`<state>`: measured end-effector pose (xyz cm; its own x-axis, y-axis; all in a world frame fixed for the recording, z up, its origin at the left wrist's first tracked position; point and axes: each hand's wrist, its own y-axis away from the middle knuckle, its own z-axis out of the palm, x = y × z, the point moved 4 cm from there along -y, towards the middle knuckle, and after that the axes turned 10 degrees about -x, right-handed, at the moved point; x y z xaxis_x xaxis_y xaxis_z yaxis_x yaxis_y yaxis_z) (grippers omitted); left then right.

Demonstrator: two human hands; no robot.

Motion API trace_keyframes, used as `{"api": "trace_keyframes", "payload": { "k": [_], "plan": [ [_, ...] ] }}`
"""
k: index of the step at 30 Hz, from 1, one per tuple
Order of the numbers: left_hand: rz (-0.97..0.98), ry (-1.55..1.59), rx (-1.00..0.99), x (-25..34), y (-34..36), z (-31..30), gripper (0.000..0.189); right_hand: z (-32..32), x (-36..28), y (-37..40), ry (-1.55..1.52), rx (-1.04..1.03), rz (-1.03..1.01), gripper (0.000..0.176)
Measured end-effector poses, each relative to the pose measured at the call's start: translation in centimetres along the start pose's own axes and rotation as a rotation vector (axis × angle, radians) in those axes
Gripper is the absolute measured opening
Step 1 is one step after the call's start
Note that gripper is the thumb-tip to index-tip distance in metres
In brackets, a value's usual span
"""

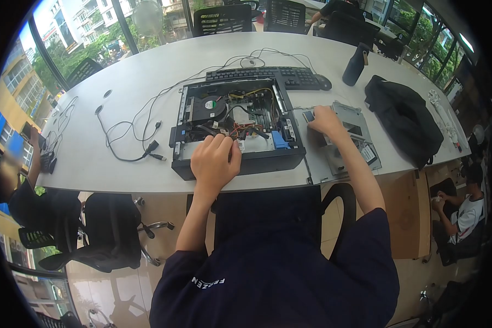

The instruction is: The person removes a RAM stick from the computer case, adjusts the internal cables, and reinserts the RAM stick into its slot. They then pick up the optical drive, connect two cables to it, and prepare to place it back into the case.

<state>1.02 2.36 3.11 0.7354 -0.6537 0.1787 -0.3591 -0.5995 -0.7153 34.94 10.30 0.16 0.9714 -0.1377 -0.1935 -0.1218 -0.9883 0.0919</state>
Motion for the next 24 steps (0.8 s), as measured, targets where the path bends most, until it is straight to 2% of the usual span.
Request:
{"api": "trace_keyframes", "payload": {
  "k": [3,5,6,9,15,21,23,24],
  "plan": [
    [0.007,0.007,0.006,0.0,0.0,-0.1,0.018,-0.2,-0.1,-0.1,-0.002,-0.02,0.026,0.029],
    [0.013,0.007,0.01,0.0,0.0,-0.1,0.018,0.1,-0.1,-0.3,0.026,-0.045,0.016,0.042],
    [0.014,0.008,0.008,0.0,0.0,0.0,0.018,0.3,0.1,-0.4,0.026,-0.044,0.017,0.042],
    [0.006,0.001,0.009,0.0,0.1,0.1,0.02,0.5,0.1,-0.4,-0.034,-0.009,-0.087,0.048],
    [0.005,-0.013,0.014,0.0,0.0,0.1,0.022,0.3,-0.4,-0.8,0.022,-0.159,-0.068,0.055],
    [0.001,-0.013,0.01,0.0,0.1,0.1,0.021,-0.2,-1.2,1.0,0.076,-0.04,-0.05,0.051],
    [-0.007,-0.013,0.004,-0.1,0.0,0.2,0.021,-1.2,-1.8,1.4,-0.045,0.154,-0.109,0.046],
    [-0.007,-0.017,0.0,-0.1,0.1,0.2,0.021,-1.3,-2.2,1.4,-0.046,0.152,-0.11,0.046]
  ]
}}
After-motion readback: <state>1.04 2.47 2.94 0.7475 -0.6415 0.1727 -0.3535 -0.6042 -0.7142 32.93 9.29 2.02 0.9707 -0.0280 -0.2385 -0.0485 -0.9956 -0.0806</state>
